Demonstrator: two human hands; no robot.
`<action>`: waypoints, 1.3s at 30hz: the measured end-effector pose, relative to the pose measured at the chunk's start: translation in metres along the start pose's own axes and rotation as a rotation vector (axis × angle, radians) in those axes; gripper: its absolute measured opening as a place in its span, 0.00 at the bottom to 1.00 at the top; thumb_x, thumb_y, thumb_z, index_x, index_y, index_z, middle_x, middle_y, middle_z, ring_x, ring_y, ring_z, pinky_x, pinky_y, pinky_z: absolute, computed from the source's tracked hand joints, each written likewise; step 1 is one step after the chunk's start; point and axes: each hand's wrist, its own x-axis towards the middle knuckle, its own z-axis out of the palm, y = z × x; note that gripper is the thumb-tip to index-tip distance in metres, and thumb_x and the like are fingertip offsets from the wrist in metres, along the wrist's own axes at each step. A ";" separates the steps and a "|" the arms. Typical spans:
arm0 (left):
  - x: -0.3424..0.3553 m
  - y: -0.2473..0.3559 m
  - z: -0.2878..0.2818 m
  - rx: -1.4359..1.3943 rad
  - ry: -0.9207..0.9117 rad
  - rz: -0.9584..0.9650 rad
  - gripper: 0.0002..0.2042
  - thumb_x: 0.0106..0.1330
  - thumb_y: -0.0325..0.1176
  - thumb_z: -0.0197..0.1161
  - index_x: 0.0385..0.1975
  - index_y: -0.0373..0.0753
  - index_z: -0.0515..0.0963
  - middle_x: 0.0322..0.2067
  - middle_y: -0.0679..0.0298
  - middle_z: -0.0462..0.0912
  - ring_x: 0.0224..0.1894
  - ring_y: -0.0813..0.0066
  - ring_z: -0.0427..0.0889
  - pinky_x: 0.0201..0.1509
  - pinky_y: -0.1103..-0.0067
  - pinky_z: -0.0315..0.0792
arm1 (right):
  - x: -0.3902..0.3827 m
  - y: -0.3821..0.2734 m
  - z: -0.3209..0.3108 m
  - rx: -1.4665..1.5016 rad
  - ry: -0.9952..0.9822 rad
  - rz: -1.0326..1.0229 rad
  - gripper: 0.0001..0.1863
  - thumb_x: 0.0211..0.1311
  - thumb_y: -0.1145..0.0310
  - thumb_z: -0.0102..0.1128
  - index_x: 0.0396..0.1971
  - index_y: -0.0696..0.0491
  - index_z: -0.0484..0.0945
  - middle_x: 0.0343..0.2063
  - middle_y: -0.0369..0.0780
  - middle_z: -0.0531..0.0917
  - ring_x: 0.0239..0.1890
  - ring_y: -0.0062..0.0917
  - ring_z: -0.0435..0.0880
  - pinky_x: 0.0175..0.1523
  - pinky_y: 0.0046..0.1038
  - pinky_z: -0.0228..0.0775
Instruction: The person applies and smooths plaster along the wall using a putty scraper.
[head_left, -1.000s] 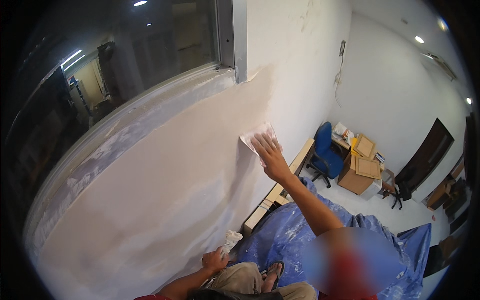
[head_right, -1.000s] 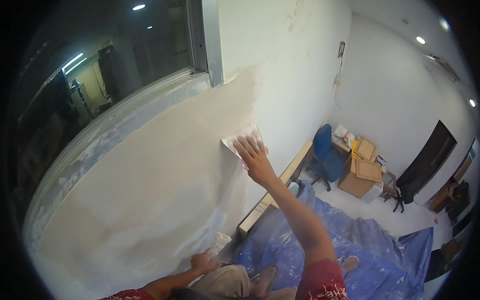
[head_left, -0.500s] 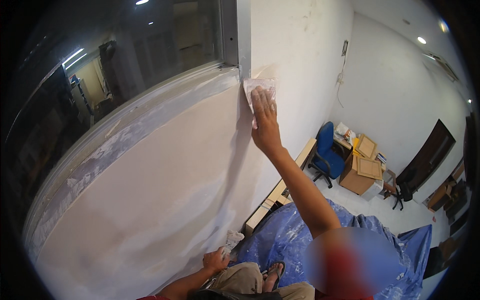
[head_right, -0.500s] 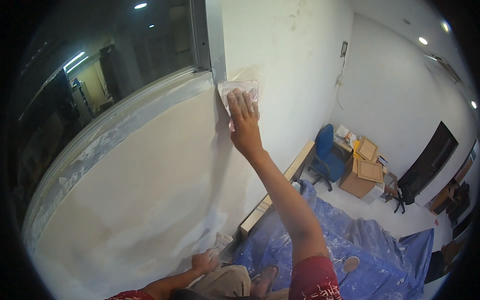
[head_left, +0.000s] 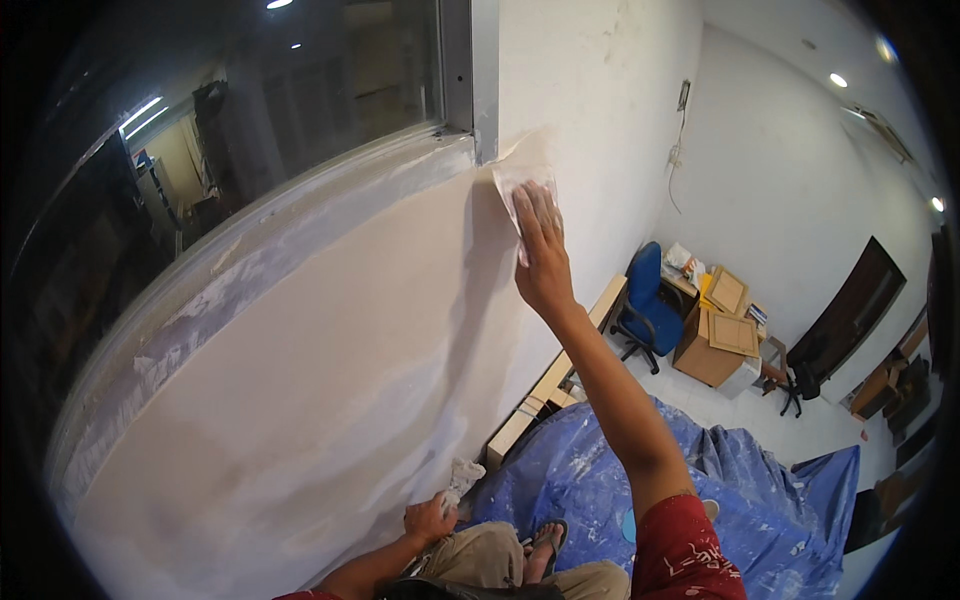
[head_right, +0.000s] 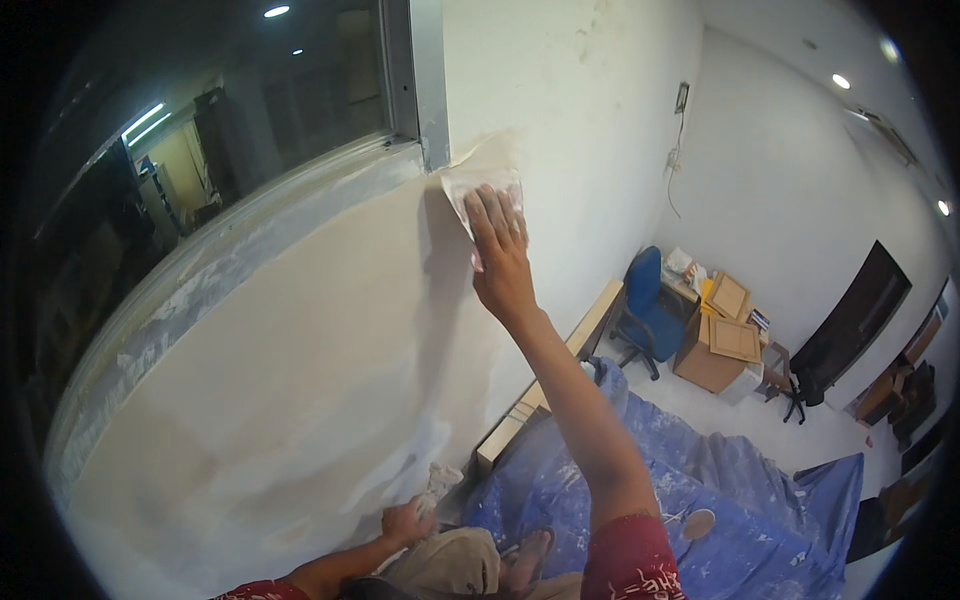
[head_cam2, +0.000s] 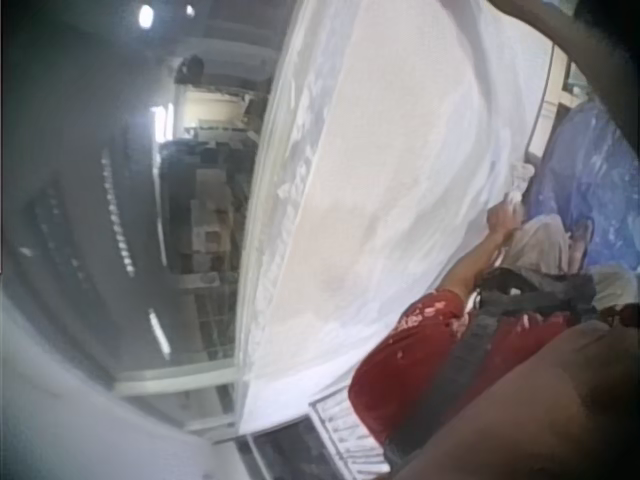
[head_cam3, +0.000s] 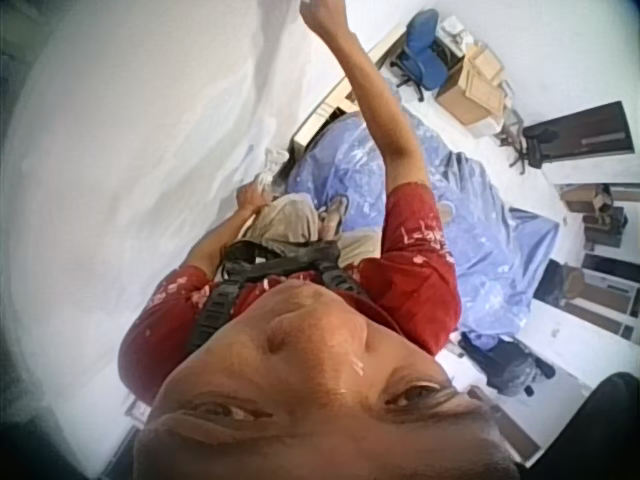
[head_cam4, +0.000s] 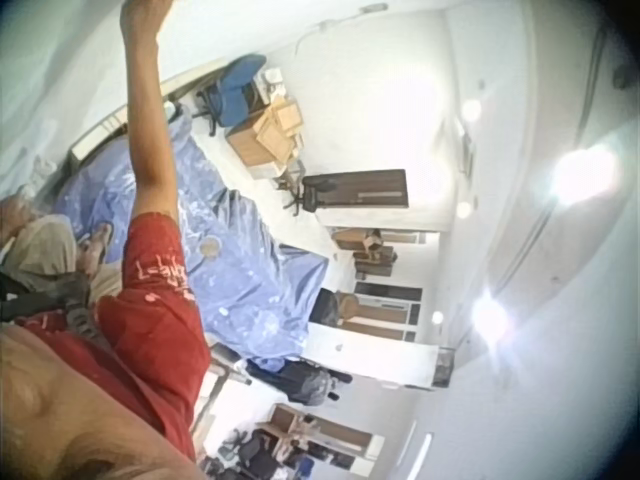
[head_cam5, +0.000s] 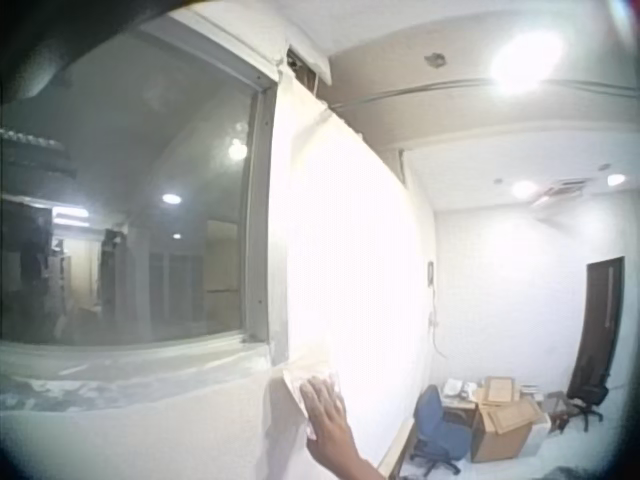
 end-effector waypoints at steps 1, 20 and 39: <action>0.003 0.000 0.001 0.012 -0.012 -0.006 0.28 0.64 0.54 0.55 0.57 0.41 0.75 0.36 0.44 0.87 0.39 0.41 0.86 0.48 0.49 0.75 | 0.009 -0.003 0.002 0.011 0.007 -0.001 0.44 0.53 0.86 0.55 0.74 0.48 0.60 0.73 0.44 0.62 0.77 0.44 0.55 0.77 0.52 0.41; 0.002 0.002 -0.003 0.026 -0.035 -0.022 0.27 0.64 0.53 0.55 0.56 0.41 0.75 0.35 0.45 0.87 0.38 0.42 0.86 0.47 0.52 0.76 | 0.030 0.045 0.005 -0.009 0.052 -0.046 0.41 0.60 0.85 0.50 0.75 0.43 0.58 0.74 0.45 0.59 0.77 0.46 0.52 0.77 0.50 0.45; 0.003 0.010 -0.007 0.008 -0.042 -0.038 0.26 0.64 0.53 0.55 0.56 0.42 0.76 0.36 0.46 0.87 0.40 0.43 0.86 0.49 0.51 0.75 | -0.017 0.047 -0.029 -0.053 -0.099 -0.053 0.42 0.55 0.84 0.58 0.71 0.38 0.65 0.71 0.38 0.67 0.75 0.38 0.61 0.77 0.51 0.47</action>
